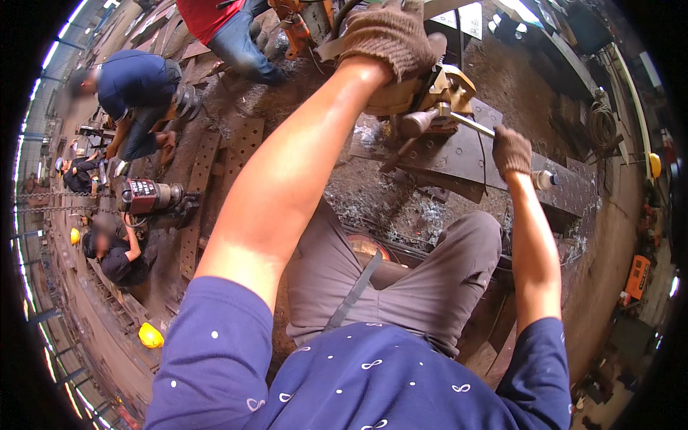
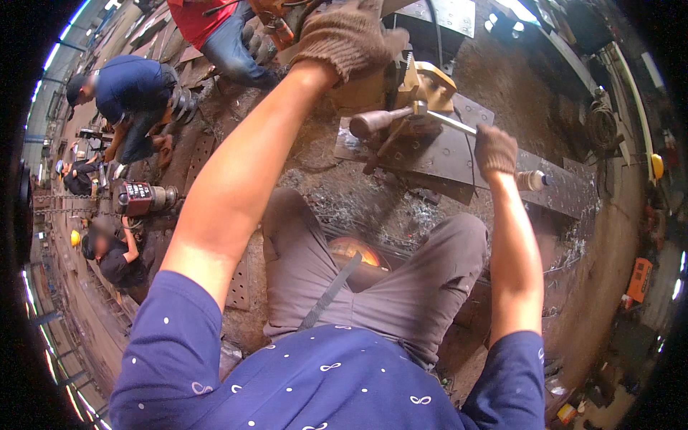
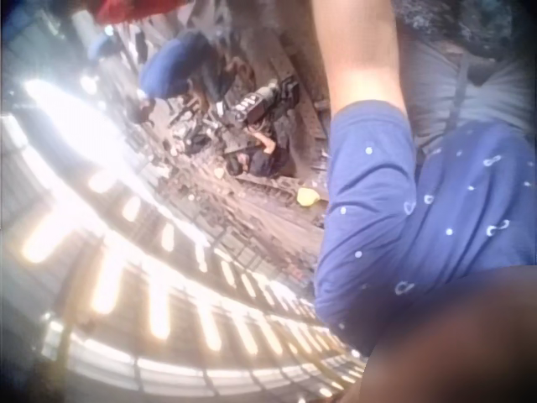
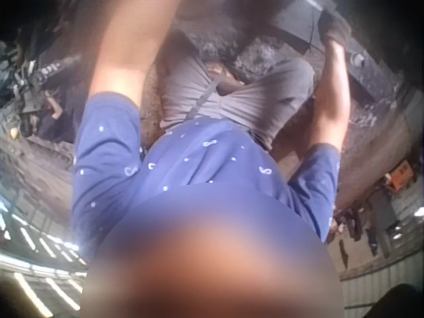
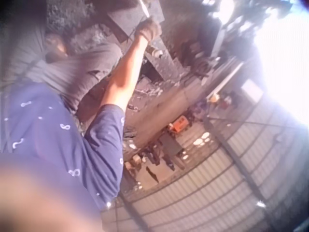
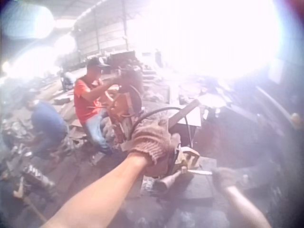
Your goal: The person operates a drill press to drill holes into a metal plate, repeatedly positioning the plate, drilling, and applying lubricant from a bottle.
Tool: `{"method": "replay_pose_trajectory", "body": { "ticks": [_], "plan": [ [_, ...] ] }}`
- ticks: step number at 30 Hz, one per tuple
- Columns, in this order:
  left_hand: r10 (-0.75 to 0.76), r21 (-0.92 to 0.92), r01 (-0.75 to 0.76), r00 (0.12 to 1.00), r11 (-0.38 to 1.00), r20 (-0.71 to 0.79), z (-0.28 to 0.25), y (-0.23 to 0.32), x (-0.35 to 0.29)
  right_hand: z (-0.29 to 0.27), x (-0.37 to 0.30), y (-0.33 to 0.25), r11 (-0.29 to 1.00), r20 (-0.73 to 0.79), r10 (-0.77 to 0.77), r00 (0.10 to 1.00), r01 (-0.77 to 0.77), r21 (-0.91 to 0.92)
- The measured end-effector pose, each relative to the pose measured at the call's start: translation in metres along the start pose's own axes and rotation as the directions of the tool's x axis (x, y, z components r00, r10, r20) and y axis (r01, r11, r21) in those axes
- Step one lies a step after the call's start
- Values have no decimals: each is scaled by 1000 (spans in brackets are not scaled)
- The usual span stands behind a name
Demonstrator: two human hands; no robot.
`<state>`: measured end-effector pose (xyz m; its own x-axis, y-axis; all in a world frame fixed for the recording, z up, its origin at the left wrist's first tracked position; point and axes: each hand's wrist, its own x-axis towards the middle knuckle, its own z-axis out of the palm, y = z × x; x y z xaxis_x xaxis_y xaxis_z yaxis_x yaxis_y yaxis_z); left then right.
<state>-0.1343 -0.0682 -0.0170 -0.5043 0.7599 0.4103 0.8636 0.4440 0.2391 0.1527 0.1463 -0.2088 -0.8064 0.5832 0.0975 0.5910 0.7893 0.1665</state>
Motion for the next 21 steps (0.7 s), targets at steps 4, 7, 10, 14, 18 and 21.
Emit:
{"method": "replay_pose_trajectory", "body": {
  "ticks": [4,7,10,14,18,21],
  "plan": [
    [153,247,-116,978,962,-139,5,2,-30,-9,49,6,998,24,-20,1000,21,-61],
    [201,333,-229,973,915,117,-11,-3,-20,-8,47,-2,999,49,-11,999,13,-52],
    [122,49,-129,985,990,125,-20,-23,-1,-6,2,-28,998,-25,48,999,-47,47],
    [276,107,-287,956,952,102,-17,-50,11,-12,-46,-69,986,-54,84,995,-76,148],
    [131,62,-143,978,988,160,-29,-25,2,7,-27,-41,990,-35,65,997,-60,127],
    [-89,85,77,984,993,156,-44,5,-27,-1,16,-23,998,-69,70,995,-69,4]
  ]
}}
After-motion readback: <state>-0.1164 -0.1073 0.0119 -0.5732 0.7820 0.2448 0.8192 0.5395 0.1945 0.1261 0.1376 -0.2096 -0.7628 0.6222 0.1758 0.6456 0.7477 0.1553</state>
